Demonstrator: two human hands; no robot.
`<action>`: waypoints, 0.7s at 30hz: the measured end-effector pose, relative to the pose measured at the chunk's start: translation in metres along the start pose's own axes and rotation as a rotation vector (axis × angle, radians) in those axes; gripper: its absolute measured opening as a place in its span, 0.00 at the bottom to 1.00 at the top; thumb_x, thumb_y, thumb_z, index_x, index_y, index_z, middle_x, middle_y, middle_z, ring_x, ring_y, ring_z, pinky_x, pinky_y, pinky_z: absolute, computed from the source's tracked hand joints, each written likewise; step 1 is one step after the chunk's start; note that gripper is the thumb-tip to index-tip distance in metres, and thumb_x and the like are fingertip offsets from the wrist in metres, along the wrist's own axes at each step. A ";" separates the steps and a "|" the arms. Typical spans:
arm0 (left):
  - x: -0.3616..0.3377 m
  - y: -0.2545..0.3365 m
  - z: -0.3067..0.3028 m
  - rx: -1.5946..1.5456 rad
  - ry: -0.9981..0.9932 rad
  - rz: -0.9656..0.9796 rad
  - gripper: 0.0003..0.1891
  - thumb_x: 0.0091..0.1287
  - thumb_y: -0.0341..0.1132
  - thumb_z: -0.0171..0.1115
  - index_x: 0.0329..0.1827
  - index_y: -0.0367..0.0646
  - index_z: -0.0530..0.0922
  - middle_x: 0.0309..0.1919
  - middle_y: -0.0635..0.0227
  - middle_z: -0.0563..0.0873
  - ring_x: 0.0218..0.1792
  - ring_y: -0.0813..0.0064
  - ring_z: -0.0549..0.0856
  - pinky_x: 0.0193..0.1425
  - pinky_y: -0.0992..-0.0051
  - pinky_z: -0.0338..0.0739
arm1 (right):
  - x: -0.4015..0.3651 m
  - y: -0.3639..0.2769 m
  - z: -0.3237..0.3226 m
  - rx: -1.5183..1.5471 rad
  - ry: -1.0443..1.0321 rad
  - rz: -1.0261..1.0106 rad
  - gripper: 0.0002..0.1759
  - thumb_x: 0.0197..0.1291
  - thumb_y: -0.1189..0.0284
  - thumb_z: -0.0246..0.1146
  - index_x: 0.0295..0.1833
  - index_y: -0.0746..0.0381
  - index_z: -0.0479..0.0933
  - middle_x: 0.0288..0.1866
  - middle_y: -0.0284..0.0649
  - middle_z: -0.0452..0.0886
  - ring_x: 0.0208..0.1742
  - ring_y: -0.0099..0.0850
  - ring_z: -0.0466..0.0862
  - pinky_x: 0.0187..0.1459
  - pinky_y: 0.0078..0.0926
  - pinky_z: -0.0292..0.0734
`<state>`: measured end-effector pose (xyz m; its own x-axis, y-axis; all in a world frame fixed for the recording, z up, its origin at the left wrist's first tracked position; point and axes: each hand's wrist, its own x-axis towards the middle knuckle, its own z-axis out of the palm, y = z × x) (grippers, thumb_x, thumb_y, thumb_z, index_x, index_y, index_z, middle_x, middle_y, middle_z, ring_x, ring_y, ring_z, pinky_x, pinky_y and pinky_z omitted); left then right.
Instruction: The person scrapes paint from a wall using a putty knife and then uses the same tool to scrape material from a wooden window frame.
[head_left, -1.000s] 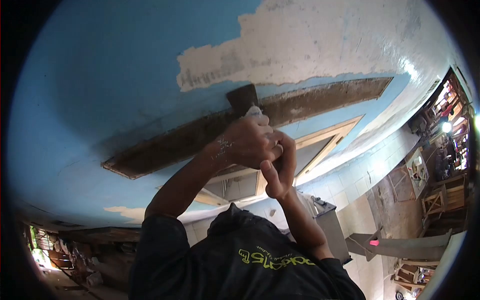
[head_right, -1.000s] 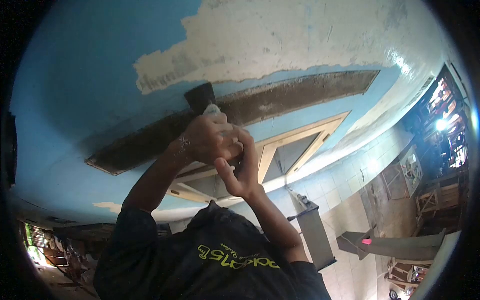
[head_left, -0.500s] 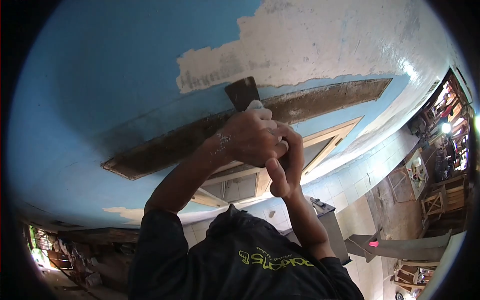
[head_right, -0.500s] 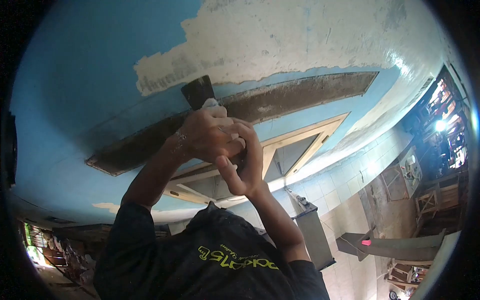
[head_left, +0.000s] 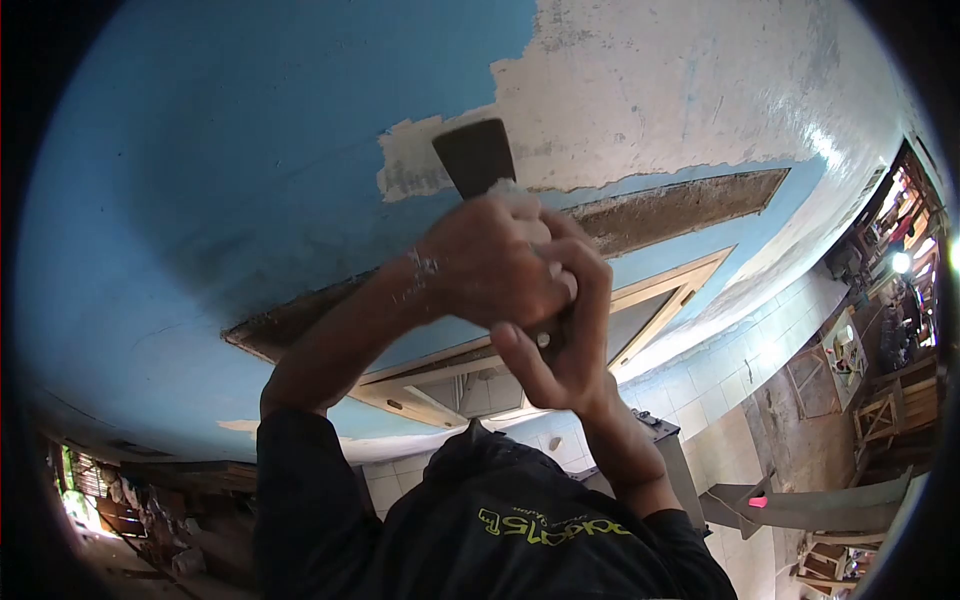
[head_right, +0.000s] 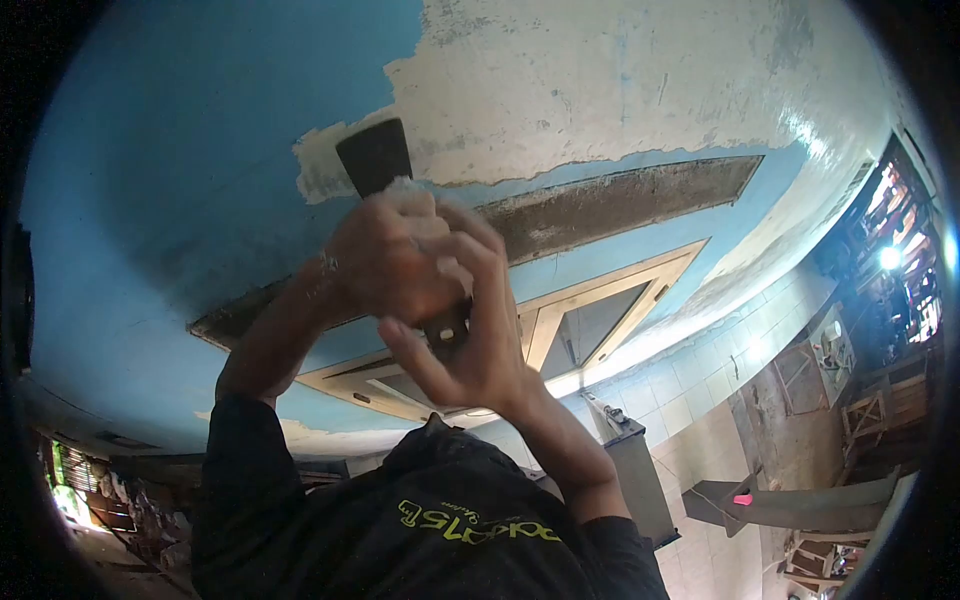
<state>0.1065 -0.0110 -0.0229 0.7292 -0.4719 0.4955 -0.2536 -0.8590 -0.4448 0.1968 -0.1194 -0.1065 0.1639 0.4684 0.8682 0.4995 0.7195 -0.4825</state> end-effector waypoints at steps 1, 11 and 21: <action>0.000 -0.004 -0.002 0.014 -0.026 -0.040 0.07 0.39 0.42 0.68 0.15 0.54 0.79 0.16 0.80 0.76 0.23 0.78 0.82 0.28 0.76 0.74 | 0.003 0.000 0.000 -0.057 -0.009 -0.027 0.41 0.54 0.65 0.70 0.66 0.70 0.57 0.69 0.69 0.57 0.70 0.60 0.64 0.65 0.50 0.63; -0.005 -0.012 -0.003 -0.154 0.044 -0.038 0.05 0.40 0.42 0.68 0.14 0.56 0.79 0.21 0.80 0.82 0.29 0.76 0.84 0.39 0.74 0.80 | 0.027 -0.016 0.000 -0.126 -0.098 -0.109 0.38 0.52 0.65 0.70 0.68 0.62 0.68 0.73 0.65 0.54 0.72 0.63 0.61 0.67 0.54 0.64; -0.012 -0.016 -0.004 -0.057 -0.019 -0.101 0.07 0.42 0.42 0.67 0.14 0.58 0.78 0.22 0.80 0.81 0.32 0.78 0.85 0.44 0.74 0.81 | 0.029 -0.001 0.005 -0.127 -0.093 -0.168 0.33 0.49 0.70 0.69 0.63 0.63 0.70 0.72 0.64 0.56 0.71 0.60 0.64 0.64 0.50 0.68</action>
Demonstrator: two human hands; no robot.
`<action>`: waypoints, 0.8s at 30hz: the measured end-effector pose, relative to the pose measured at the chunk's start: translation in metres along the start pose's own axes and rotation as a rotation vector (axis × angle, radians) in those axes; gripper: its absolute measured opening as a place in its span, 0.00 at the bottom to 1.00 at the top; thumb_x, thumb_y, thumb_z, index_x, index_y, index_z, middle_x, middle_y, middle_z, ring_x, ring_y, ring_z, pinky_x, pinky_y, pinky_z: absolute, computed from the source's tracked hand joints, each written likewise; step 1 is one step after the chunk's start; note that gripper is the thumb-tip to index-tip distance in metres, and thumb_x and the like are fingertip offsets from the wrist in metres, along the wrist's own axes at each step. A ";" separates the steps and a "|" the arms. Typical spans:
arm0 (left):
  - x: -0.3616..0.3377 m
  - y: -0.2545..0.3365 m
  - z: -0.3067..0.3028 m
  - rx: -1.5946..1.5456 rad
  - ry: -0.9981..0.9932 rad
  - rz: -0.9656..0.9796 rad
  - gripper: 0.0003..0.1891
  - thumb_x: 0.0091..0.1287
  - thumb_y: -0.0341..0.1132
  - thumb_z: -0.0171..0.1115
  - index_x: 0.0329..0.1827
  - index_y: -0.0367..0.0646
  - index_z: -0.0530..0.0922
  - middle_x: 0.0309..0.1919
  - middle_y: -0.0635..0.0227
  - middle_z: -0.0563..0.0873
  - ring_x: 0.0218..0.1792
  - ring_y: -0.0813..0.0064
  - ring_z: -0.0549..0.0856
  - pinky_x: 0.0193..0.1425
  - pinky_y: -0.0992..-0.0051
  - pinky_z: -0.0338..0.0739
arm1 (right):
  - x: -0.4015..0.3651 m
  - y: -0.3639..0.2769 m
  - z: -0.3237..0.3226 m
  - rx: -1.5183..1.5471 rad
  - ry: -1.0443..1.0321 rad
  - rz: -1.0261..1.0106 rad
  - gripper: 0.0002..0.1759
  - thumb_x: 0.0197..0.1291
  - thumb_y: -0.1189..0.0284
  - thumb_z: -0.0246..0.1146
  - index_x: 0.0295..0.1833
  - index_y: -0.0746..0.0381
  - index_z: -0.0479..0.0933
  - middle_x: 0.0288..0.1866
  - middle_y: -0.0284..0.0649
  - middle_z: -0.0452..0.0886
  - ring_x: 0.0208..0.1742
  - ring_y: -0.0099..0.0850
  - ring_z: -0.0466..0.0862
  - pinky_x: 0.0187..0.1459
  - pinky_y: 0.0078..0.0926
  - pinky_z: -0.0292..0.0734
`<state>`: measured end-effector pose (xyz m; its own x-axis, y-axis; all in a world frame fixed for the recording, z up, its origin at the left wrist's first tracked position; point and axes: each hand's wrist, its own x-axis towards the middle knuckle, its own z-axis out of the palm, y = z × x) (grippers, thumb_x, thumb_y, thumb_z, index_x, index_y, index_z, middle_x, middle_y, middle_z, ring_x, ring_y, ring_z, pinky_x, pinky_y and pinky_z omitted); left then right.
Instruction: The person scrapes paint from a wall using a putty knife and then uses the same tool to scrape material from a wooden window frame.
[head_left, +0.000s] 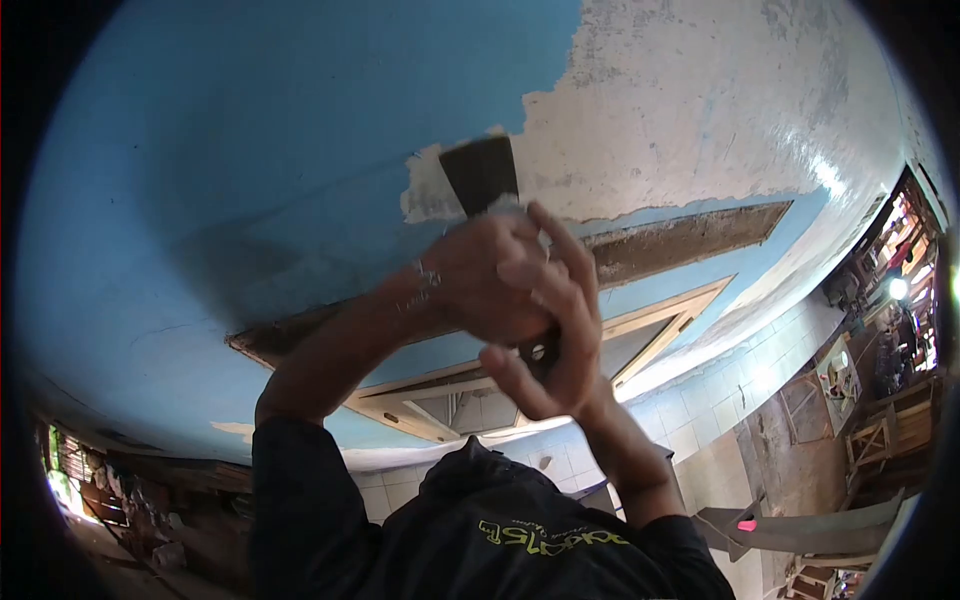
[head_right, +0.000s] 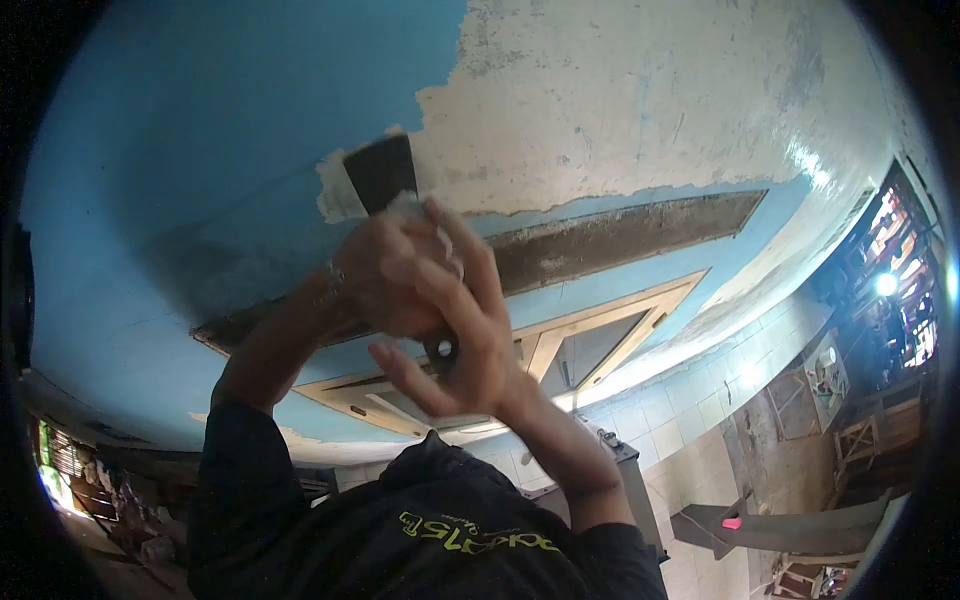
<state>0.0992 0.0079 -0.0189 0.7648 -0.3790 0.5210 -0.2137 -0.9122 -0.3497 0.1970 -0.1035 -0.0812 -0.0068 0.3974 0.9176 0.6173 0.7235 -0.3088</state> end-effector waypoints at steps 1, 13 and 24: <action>-0.004 -0.001 0.004 0.033 -0.028 0.066 0.06 0.42 0.42 0.67 0.14 0.58 0.78 0.21 0.80 0.81 0.31 0.77 0.85 0.43 0.74 0.81 | -0.006 -0.001 0.008 -0.022 0.044 0.004 0.32 0.50 0.70 0.69 0.62 0.65 0.70 0.71 0.64 0.57 0.71 0.60 0.65 0.64 0.49 0.68; -0.004 -0.009 0.006 -0.180 0.022 -0.104 0.06 0.43 0.40 0.68 0.18 0.52 0.80 0.21 0.72 0.82 0.29 0.70 0.86 0.33 0.72 0.81 | 0.004 0.011 0.012 -0.113 0.084 -0.099 0.33 0.57 0.53 0.63 0.61 0.66 0.69 0.71 0.70 0.59 0.70 0.62 0.67 0.66 0.52 0.66; -0.004 -0.010 -0.009 -0.226 0.004 -0.046 0.06 0.44 0.37 0.67 0.19 0.48 0.79 0.18 0.70 0.82 0.26 0.68 0.86 0.31 0.69 0.81 | 0.018 0.000 0.008 0.039 0.056 -0.100 0.30 0.52 0.64 0.69 0.58 0.68 0.71 0.71 0.63 0.60 0.69 0.57 0.69 0.63 0.45 0.71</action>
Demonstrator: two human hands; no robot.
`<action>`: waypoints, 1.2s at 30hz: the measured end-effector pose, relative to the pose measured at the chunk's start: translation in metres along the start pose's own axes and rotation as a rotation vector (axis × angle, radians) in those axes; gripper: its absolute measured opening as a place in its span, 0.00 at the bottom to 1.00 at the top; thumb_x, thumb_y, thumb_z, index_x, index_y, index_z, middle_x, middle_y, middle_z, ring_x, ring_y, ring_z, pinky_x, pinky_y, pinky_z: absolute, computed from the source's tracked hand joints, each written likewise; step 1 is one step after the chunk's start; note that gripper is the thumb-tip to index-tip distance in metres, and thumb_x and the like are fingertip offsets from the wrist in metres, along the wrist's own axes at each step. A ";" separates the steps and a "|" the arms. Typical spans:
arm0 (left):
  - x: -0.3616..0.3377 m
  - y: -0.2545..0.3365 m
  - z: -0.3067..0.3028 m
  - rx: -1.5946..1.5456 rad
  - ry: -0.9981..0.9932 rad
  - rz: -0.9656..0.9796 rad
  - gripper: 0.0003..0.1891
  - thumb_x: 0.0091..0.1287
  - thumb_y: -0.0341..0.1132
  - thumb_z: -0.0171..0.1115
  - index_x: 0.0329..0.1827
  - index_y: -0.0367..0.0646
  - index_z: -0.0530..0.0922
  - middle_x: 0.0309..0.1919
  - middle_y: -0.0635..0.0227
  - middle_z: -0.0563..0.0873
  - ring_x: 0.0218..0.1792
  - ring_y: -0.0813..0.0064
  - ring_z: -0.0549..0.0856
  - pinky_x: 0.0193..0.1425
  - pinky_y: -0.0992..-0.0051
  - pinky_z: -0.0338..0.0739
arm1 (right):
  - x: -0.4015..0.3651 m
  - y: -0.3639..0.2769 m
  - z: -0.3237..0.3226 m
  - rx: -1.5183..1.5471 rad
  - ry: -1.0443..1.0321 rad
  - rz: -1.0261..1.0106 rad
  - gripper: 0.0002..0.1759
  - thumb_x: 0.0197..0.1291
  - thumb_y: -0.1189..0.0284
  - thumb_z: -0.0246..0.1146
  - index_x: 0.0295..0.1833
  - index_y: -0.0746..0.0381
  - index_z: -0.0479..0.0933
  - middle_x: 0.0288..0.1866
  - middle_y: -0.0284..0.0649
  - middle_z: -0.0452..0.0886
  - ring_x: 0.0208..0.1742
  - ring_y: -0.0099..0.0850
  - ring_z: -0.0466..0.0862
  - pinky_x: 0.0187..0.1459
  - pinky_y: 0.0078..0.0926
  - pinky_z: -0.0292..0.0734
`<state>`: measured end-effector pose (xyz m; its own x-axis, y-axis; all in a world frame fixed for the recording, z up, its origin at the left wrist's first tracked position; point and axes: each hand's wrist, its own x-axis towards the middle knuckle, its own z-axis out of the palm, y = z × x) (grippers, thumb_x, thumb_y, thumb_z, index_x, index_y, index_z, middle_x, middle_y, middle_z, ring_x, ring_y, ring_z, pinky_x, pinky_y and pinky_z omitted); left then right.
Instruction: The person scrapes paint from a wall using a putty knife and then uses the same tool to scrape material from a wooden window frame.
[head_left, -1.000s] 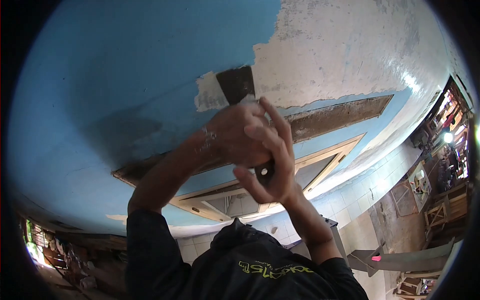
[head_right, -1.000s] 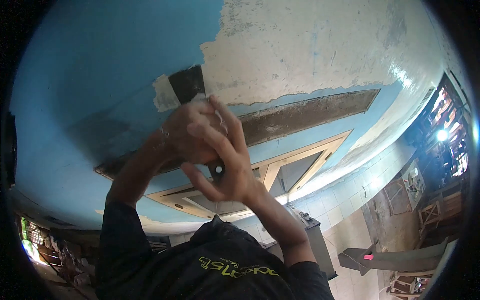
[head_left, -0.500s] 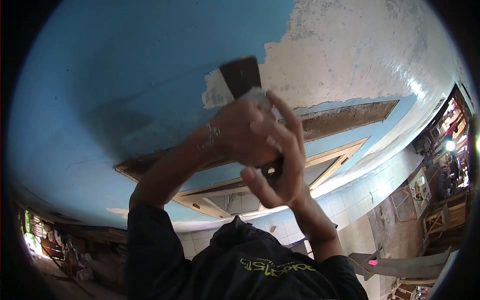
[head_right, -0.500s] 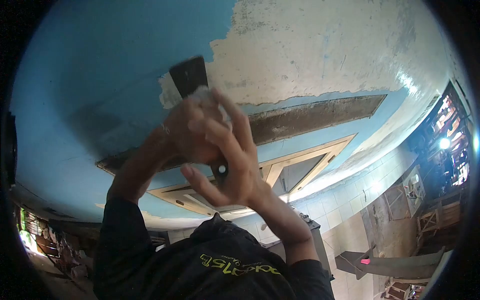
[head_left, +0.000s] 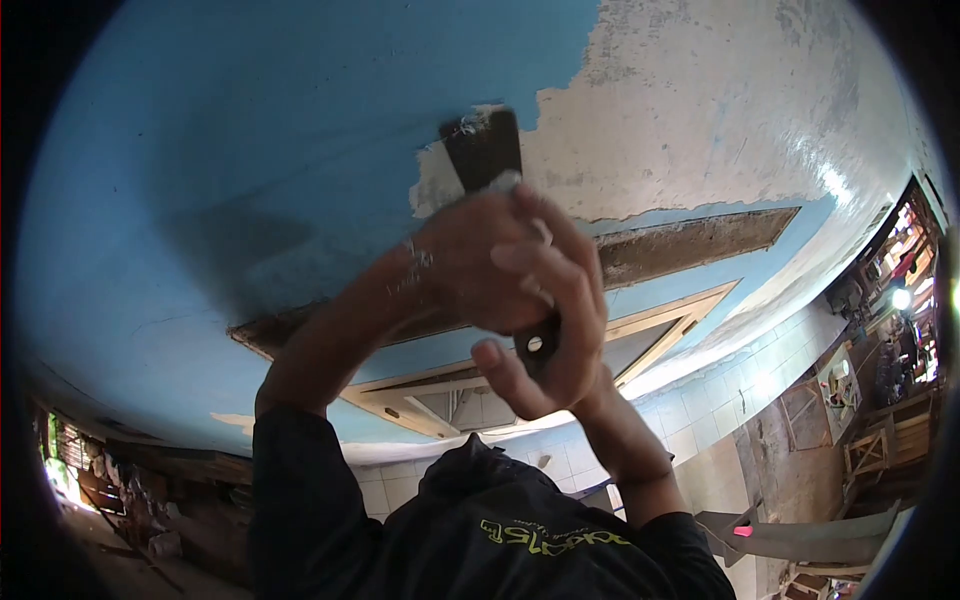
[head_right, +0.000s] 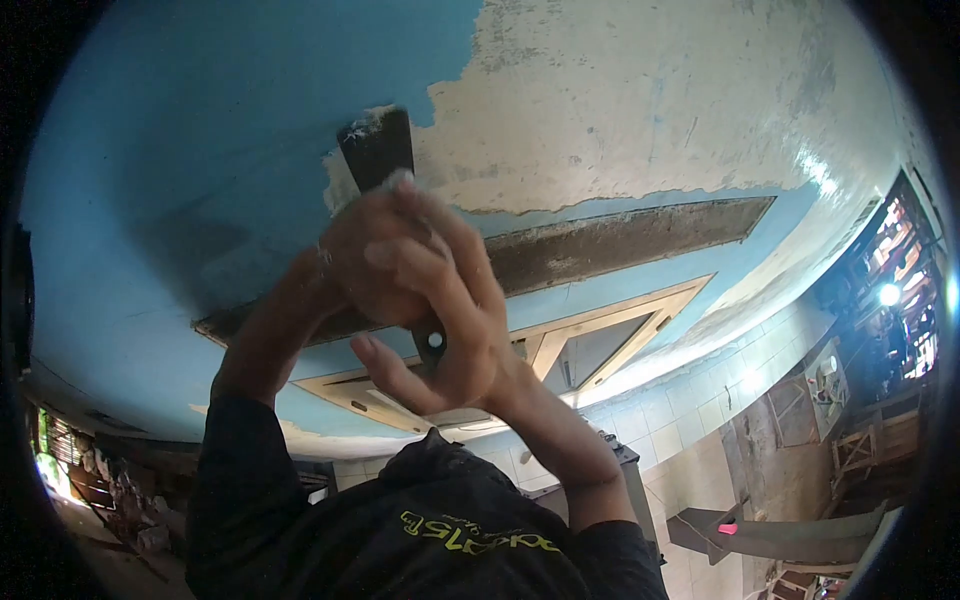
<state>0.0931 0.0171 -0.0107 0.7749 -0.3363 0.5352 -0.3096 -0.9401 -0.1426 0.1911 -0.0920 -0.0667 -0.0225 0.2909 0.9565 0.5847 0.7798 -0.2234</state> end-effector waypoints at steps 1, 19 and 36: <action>0.006 -0.001 -0.006 0.025 0.038 0.027 0.06 0.45 0.37 0.66 0.19 0.48 0.79 0.18 0.70 0.82 0.26 0.68 0.86 0.32 0.69 0.81 | 0.007 0.001 0.000 -0.042 0.009 -0.003 0.32 0.57 0.55 0.64 0.59 0.68 0.69 0.67 0.66 0.65 0.68 0.57 0.69 0.64 0.49 0.68; -0.012 0.007 0.005 0.042 0.063 -0.094 0.07 0.42 0.38 0.68 0.17 0.51 0.77 0.17 0.72 0.81 0.23 0.69 0.84 0.33 0.68 0.77 | -0.016 0.002 0.014 0.016 0.032 -0.006 0.28 0.50 0.67 0.68 0.57 0.68 0.73 0.68 0.64 0.65 0.65 0.57 0.74 0.59 0.44 0.75; 0.007 -0.009 -0.018 0.191 0.132 0.054 0.06 0.43 0.39 0.67 0.18 0.51 0.78 0.18 0.71 0.82 0.24 0.70 0.84 0.30 0.69 0.74 | 0.025 0.000 0.005 -0.003 0.060 -0.041 0.29 0.57 0.60 0.61 0.59 0.69 0.71 0.65 0.65 0.67 0.65 0.55 0.73 0.63 0.46 0.70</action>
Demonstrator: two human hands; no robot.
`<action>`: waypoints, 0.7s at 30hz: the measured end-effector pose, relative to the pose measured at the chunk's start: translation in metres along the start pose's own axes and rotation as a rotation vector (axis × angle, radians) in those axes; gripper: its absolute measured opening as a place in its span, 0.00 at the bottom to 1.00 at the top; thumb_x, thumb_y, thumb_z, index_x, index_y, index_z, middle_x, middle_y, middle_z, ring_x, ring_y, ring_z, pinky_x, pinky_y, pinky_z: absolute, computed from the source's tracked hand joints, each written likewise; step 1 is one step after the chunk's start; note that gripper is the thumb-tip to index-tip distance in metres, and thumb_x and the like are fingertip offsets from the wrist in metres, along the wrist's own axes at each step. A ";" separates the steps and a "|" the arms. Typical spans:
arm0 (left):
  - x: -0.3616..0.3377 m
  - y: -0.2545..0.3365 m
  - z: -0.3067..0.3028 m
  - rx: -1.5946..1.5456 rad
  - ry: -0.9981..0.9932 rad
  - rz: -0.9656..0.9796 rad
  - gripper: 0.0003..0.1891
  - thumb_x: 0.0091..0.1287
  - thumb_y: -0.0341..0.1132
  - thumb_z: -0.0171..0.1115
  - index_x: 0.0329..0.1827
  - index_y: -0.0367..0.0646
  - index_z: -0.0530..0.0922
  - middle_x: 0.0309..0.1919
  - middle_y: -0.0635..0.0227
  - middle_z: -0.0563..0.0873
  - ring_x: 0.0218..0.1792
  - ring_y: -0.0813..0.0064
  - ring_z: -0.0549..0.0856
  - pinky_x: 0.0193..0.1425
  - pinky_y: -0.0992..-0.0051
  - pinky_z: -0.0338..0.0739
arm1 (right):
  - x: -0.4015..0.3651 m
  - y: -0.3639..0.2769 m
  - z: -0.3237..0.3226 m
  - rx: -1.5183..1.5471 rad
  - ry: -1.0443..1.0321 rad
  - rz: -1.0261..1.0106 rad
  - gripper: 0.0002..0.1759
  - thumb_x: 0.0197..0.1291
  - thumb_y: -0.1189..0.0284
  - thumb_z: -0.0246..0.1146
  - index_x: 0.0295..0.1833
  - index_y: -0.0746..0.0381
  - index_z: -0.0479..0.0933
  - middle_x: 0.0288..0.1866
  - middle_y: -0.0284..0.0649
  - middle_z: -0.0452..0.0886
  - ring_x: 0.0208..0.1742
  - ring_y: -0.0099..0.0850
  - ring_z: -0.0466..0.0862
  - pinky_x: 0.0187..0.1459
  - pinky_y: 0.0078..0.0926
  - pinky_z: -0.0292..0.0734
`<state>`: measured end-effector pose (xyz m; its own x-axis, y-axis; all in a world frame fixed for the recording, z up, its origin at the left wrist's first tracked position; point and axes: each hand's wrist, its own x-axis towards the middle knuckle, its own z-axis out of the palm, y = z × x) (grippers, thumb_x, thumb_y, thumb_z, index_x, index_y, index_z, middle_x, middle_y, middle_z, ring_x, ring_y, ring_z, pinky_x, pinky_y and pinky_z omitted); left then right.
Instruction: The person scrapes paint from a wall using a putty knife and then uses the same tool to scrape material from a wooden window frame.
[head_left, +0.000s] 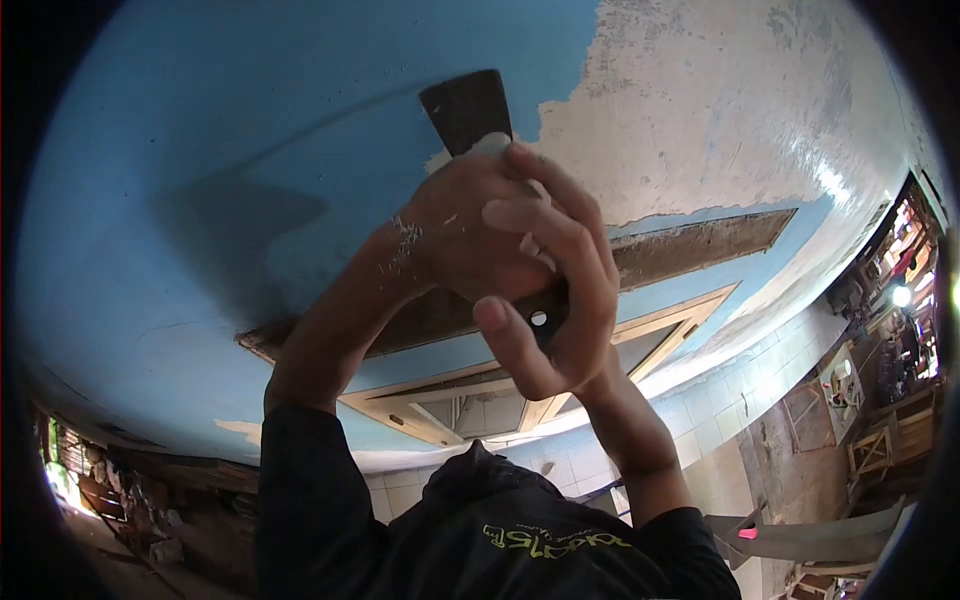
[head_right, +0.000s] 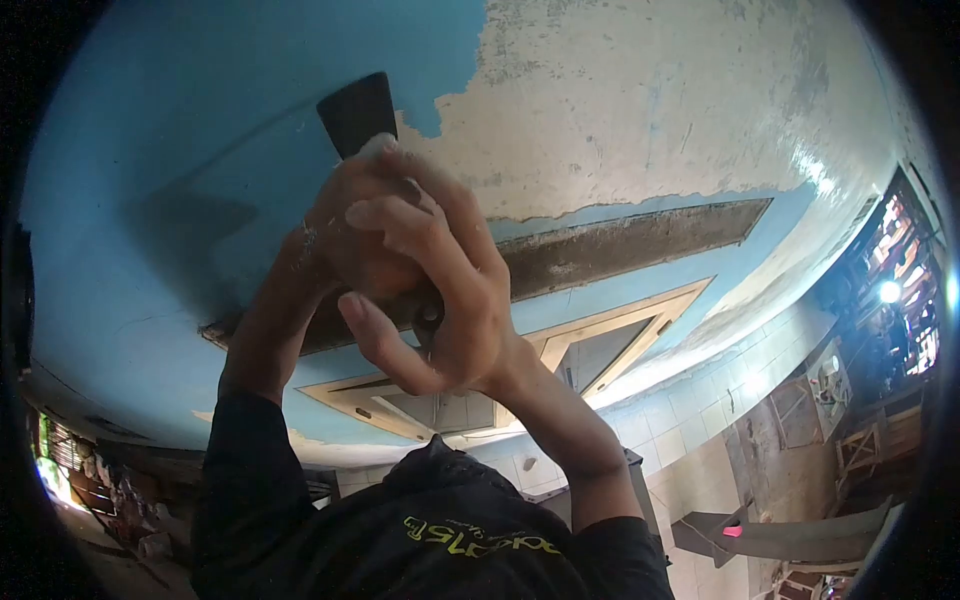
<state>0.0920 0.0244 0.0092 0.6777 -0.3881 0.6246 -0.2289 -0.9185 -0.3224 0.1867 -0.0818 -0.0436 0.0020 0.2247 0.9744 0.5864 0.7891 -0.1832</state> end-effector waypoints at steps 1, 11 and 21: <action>0.001 0.001 0.000 0.007 0.015 0.006 0.07 0.43 0.39 0.67 0.19 0.50 0.78 0.19 0.70 0.83 0.25 0.70 0.84 0.30 0.69 0.75 | 0.001 -0.002 -0.002 0.014 -0.004 0.018 0.29 0.57 0.60 0.61 0.58 0.69 0.71 0.65 0.65 0.67 0.65 0.55 0.73 0.63 0.46 0.70; 0.014 0.010 -0.009 -0.168 -0.158 -0.206 0.08 0.43 0.36 0.67 0.23 0.44 0.81 0.23 0.64 0.85 0.28 0.66 0.86 0.33 0.68 0.81 | 0.002 -0.007 -0.008 0.068 0.020 0.044 0.28 0.55 0.62 0.62 0.58 0.68 0.71 0.66 0.66 0.66 0.67 0.56 0.71 0.64 0.48 0.68; 0.018 0.000 -0.001 -0.020 -0.011 -0.032 0.06 0.40 0.37 0.67 0.18 0.49 0.79 0.19 0.69 0.81 0.25 0.68 0.84 0.33 0.70 0.79 | 0.008 -0.001 -0.012 0.009 0.022 0.031 0.29 0.57 0.60 0.61 0.58 0.69 0.71 0.65 0.65 0.67 0.67 0.55 0.72 0.63 0.46 0.69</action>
<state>0.1036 0.0174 0.0209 0.6928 -0.3578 0.6262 -0.2211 -0.9318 -0.2878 0.1956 -0.0881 -0.0344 0.0382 0.2361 0.9710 0.5786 0.7870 -0.2142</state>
